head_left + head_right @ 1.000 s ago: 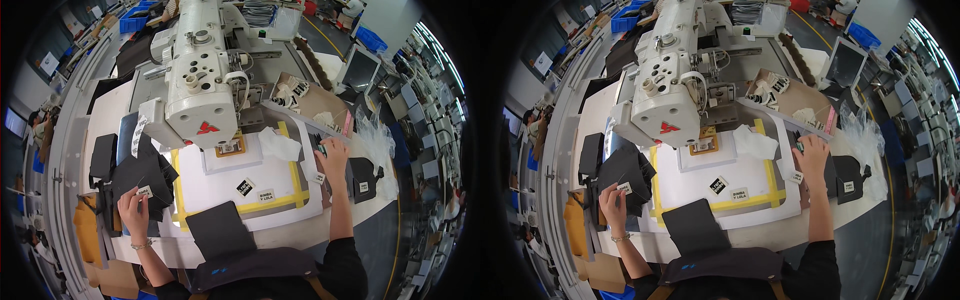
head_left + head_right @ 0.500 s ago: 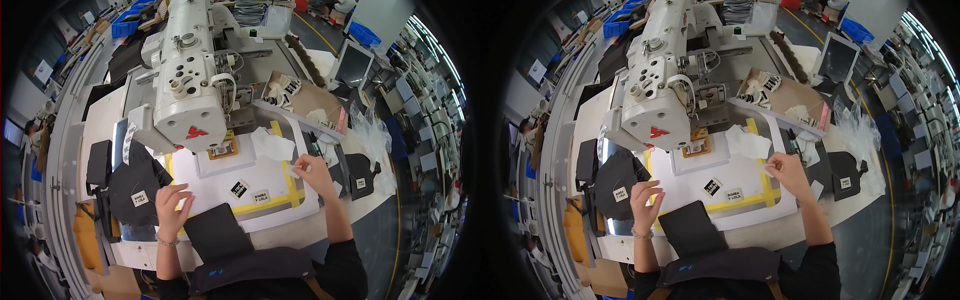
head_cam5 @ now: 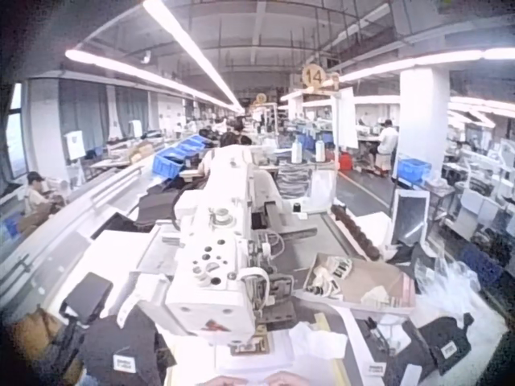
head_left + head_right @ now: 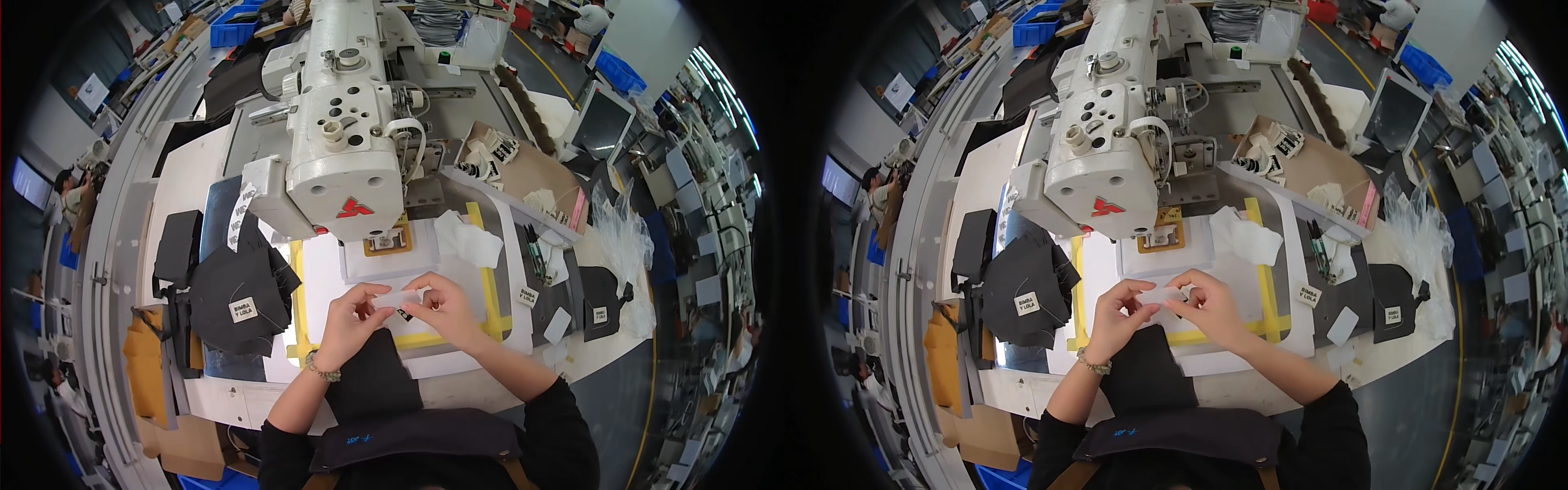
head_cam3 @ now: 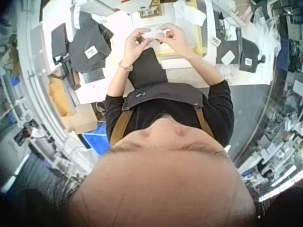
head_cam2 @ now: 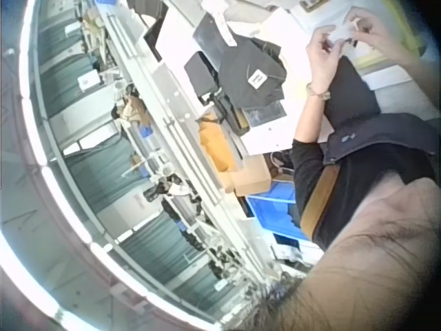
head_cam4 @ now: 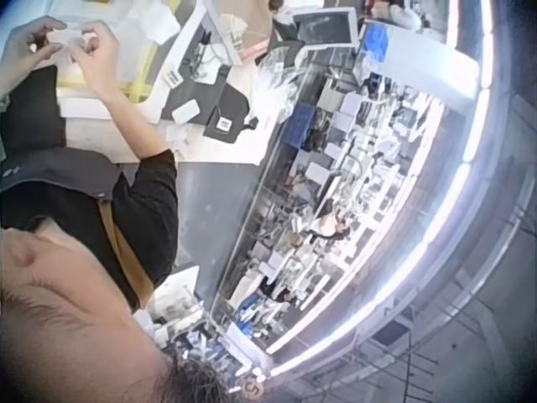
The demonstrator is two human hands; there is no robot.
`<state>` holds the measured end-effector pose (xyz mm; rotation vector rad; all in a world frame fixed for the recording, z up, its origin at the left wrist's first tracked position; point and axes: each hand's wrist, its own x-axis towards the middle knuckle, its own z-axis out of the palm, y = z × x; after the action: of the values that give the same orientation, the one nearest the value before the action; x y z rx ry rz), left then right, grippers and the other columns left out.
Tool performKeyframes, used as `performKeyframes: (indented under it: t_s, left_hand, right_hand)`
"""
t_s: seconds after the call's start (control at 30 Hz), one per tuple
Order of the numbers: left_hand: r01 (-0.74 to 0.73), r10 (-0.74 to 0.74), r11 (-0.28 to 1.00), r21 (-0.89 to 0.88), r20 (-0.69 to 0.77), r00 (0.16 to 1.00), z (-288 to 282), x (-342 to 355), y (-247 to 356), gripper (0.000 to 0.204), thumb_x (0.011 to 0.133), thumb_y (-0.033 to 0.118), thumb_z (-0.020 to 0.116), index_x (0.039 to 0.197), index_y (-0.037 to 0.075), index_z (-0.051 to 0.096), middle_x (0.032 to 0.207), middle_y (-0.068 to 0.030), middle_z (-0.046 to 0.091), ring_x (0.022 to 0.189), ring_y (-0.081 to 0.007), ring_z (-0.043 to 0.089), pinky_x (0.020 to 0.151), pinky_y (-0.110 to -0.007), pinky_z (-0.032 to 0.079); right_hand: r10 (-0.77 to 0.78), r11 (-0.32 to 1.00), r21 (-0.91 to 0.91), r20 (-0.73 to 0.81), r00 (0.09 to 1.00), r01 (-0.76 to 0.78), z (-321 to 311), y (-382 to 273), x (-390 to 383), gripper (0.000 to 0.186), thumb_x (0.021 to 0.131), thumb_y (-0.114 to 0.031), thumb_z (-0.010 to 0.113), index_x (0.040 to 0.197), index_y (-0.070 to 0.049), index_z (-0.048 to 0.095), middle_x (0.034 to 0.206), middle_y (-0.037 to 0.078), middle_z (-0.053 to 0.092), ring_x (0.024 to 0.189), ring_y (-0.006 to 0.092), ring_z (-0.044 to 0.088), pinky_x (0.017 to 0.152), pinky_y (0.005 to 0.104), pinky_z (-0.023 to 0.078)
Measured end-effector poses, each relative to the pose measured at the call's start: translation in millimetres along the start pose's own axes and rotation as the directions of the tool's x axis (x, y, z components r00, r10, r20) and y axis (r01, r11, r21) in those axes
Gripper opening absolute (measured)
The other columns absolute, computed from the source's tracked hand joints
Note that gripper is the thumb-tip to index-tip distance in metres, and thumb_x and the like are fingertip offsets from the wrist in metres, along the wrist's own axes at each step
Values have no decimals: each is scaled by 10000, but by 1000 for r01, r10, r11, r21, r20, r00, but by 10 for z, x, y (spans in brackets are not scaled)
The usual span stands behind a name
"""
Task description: The person sews white rectangular labels onto black fabric pieces using an industrial sewing machine. They repeatedly pick up a fabric piece, align a label, feed it through the machine, and trim the excess thread with scissors. The finished items are stacked on the table.
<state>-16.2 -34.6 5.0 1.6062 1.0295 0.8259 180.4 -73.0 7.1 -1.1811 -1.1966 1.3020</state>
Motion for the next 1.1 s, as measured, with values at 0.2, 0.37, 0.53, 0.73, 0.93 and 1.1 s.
performKeyframes:
  t_s: [0.2,0.37,0.53,0.73,0.93,1.1]
  left_hand:
    - [-112,111,993,-32,-23,994,-104,220,-101,110,815,-10,717,919,28,718,882,-74,713,736,-98,670,647,-223,527]
    - [-357,329,917,179,169,929,-229,450,-333,101,821,-6,687,913,23,721,1078,-98,712,870,-178,702,727,-271,569]
    - [-668,520,648,367,428,739,-213,556,-440,208,861,142,679,1053,65,699,1160,-93,676,980,-233,674,878,-336,552]
    - [-677,430,538,501,528,732,-250,532,-459,486,886,245,640,1323,55,544,1337,-129,566,1176,-268,578,1074,-397,427]
    - [-620,299,485,617,550,780,-342,614,-454,618,897,348,615,1408,46,442,1379,-153,514,1290,-295,483,1118,-444,354]
    - [-592,385,341,730,466,797,-359,592,-479,558,888,351,627,1339,43,516,1314,-180,555,1235,-326,529,1069,-432,403]
  right_hand:
    - [-288,911,-283,90,953,301,-69,36,306,74,795,-79,736,831,-112,679,897,-30,618,595,94,505,602,249,373]
    - [-522,506,-691,230,821,516,-208,88,502,87,765,-96,738,845,-129,722,904,-34,626,793,126,580,754,295,390]
    - [-504,249,-824,339,794,509,-362,330,620,107,742,-138,712,846,-161,723,856,-45,571,851,136,551,791,325,359]
    - [-452,154,-867,365,814,474,-373,247,568,201,804,-284,695,967,-168,721,859,-24,528,892,161,502,798,349,328]
    - [-431,51,-907,357,828,418,-303,304,510,383,822,-355,685,1140,-142,667,912,27,508,913,198,484,779,367,335]
    - [-433,-1,-918,359,827,398,-279,380,522,459,829,-373,674,1216,-134,614,915,40,499,913,211,482,771,373,340]
